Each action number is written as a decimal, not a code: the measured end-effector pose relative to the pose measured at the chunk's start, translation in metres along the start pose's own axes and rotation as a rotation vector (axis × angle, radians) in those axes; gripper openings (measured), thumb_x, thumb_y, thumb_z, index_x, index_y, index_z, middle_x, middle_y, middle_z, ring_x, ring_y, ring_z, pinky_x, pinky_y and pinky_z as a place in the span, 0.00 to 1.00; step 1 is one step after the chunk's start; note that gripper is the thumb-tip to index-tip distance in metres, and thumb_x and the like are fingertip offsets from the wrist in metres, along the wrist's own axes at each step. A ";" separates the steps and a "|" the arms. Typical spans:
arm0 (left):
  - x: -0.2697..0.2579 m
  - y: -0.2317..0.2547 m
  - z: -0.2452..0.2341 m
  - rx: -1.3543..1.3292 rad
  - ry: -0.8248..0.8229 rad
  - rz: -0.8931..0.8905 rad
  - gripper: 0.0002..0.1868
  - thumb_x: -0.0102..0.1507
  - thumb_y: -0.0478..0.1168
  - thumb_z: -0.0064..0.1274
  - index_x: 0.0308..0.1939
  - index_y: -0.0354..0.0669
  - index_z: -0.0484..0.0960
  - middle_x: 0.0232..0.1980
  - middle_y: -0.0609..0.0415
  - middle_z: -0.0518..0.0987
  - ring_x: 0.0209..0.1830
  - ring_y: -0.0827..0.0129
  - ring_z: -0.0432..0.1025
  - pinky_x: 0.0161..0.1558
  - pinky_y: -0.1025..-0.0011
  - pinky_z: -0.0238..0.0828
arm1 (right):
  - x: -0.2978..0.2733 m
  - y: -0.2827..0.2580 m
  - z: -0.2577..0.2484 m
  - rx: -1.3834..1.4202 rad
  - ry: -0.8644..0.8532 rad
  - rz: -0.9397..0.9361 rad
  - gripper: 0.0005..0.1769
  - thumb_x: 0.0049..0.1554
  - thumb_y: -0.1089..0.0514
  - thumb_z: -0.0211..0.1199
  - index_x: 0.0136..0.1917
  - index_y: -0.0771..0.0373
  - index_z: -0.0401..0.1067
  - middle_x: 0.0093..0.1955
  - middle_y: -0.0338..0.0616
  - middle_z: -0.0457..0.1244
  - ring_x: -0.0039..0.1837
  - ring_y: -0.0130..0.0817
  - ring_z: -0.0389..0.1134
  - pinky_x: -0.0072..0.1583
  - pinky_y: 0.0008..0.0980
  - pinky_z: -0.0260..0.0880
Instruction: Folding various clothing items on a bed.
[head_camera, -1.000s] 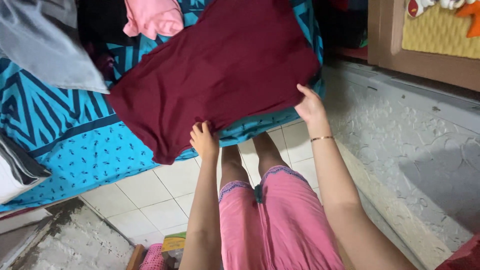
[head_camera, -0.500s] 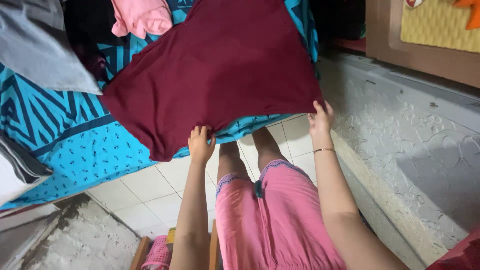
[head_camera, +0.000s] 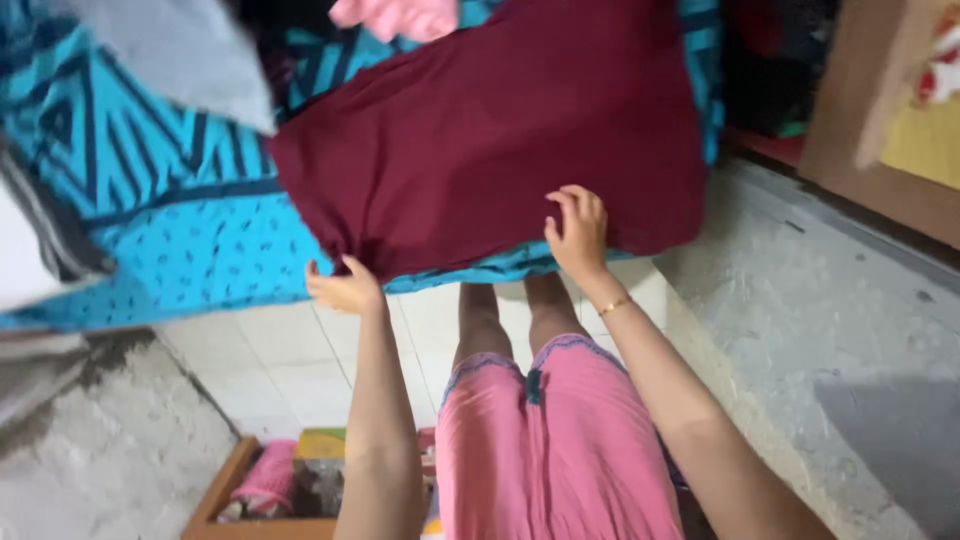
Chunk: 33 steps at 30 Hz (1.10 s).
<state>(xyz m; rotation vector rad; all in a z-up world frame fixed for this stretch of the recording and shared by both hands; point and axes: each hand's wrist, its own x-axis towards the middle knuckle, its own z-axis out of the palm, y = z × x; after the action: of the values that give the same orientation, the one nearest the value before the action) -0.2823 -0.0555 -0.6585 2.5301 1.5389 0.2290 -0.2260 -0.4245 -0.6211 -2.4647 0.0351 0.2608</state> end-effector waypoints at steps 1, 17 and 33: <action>0.015 -0.016 0.011 0.010 0.010 -0.018 0.32 0.56 0.41 0.66 0.62 0.42 0.72 0.61 0.43 0.71 0.60 0.43 0.63 0.54 0.45 0.61 | 0.005 -0.008 0.010 0.005 -0.017 -0.013 0.22 0.53 0.61 0.67 0.62 0.58 0.70 0.64 0.51 0.61 0.68 0.52 0.58 0.68 0.51 0.57; 0.218 0.039 0.098 -0.467 -0.471 0.562 0.19 0.60 0.38 0.69 0.52 0.35 0.80 0.46 0.48 0.83 0.46 0.63 0.78 0.49 0.65 0.74 | 0.015 -0.145 0.134 -0.109 -0.534 -0.410 0.31 0.51 0.52 0.69 0.66 0.57 0.68 0.52 0.45 0.63 0.55 0.44 0.64 0.55 0.43 0.64; 0.251 0.060 0.131 -0.665 -0.808 0.335 0.12 0.66 0.44 0.64 0.45 0.39 0.83 0.42 0.55 0.86 0.42 0.74 0.79 0.47 0.74 0.76 | 0.004 -0.195 0.174 -0.337 -0.729 -0.453 0.60 0.47 0.56 0.71 0.85 0.40 0.43 0.48 0.48 0.66 0.46 0.44 0.68 0.47 0.45 0.69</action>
<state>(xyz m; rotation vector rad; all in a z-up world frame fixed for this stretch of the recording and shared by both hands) -0.0871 0.1322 -0.7617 1.9324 0.5926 -0.1994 -0.2352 -0.1635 -0.6369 -2.4589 -0.9236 0.9998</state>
